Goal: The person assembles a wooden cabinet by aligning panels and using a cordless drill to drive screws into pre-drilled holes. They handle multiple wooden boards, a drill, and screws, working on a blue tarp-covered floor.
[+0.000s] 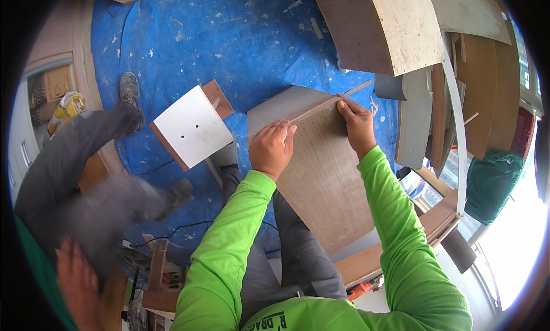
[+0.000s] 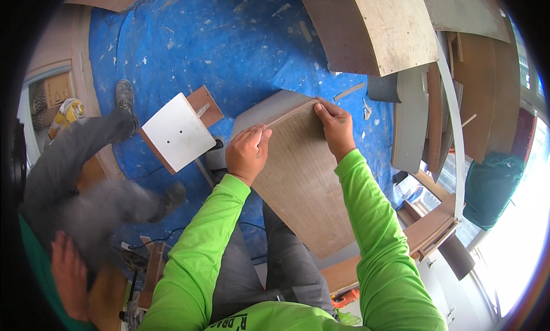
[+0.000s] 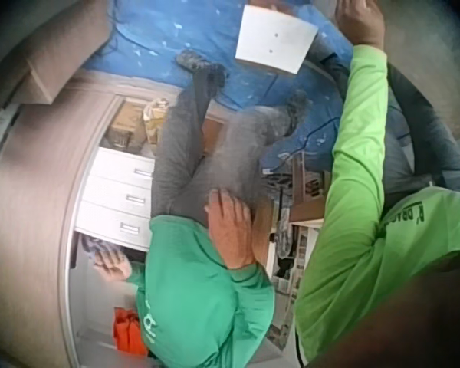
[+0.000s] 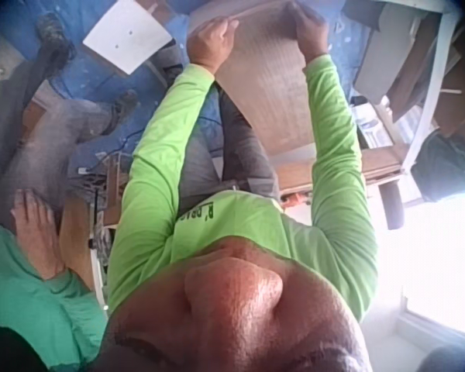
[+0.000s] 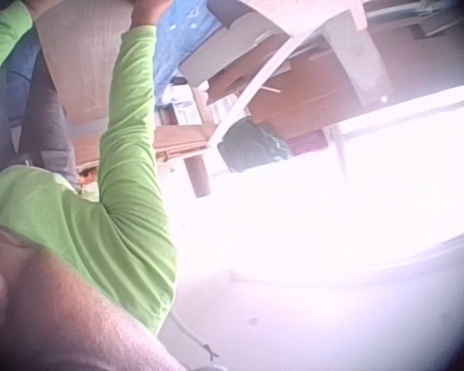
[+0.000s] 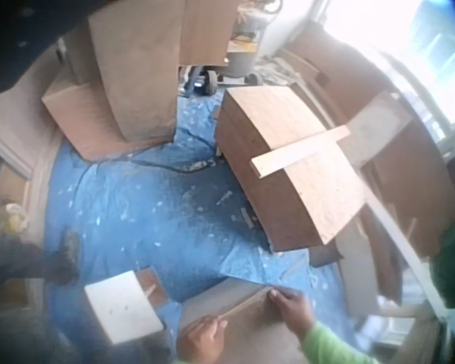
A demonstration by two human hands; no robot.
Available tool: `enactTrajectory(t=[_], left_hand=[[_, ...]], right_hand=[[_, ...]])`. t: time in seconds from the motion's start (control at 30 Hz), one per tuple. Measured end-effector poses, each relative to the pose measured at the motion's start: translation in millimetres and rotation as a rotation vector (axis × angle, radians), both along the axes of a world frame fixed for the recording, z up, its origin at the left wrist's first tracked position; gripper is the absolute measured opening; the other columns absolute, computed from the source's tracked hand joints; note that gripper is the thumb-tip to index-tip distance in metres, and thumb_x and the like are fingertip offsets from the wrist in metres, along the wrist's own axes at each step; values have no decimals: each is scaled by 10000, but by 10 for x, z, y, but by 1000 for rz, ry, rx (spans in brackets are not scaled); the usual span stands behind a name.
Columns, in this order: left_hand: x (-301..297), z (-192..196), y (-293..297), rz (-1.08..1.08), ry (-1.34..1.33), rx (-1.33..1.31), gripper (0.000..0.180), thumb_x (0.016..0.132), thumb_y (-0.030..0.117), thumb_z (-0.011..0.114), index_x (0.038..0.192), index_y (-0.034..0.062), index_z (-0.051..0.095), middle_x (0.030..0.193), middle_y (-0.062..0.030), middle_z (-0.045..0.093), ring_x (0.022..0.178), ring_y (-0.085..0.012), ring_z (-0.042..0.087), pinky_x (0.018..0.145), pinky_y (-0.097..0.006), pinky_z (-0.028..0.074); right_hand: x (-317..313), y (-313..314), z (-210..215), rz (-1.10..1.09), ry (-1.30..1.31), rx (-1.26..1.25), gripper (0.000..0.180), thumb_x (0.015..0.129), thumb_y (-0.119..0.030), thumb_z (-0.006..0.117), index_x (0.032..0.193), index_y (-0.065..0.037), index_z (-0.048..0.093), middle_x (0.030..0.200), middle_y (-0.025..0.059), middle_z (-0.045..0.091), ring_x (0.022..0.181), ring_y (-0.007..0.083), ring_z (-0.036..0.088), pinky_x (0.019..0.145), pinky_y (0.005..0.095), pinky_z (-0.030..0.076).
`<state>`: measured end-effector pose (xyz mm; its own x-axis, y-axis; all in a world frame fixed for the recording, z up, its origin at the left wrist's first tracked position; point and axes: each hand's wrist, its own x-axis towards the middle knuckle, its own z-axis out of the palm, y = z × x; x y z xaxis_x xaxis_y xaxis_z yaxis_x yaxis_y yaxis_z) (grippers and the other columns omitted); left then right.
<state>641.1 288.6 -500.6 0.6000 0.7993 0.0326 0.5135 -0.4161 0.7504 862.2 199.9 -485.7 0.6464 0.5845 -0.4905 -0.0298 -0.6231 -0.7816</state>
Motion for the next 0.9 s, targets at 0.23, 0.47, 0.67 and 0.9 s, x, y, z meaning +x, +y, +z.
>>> enactTrajectory(t=[0.23,0.47,0.67,0.9], left_hand=[[5,-3,-12,7,5,-9,177,914,165,692,965,0,733,973,-143,750,913,-294,722,796,-373,570],[-167,59,51,155,21,-163,258,955,199,641,1037,-36,709,1059,-187,725,1021,-330,687,898,-385,541],[-777,97,-248,883,-139,-1042,481,1000,342,574,1298,-35,562,1208,-142,644,1140,-273,601,1000,-379,445],[-722,-65,-13,907,-401,-1867,526,922,485,627,1240,68,597,1184,-118,657,1121,-252,602,1010,-449,414]], right_hand=[[216,135,104,186,216,-38,362,989,-237,653,1298,-49,659,1118,26,685,1027,99,579,964,261,439],[152,167,91,171,150,-50,328,988,-248,651,1245,-49,692,1102,30,691,1030,120,587,978,263,426],[179,108,-10,142,159,1,317,989,-237,637,1218,-27,702,1083,35,698,1032,120,583,974,260,419],[145,116,-38,119,154,5,331,977,-239,650,1219,-19,701,1089,43,701,1043,127,583,981,262,414]])
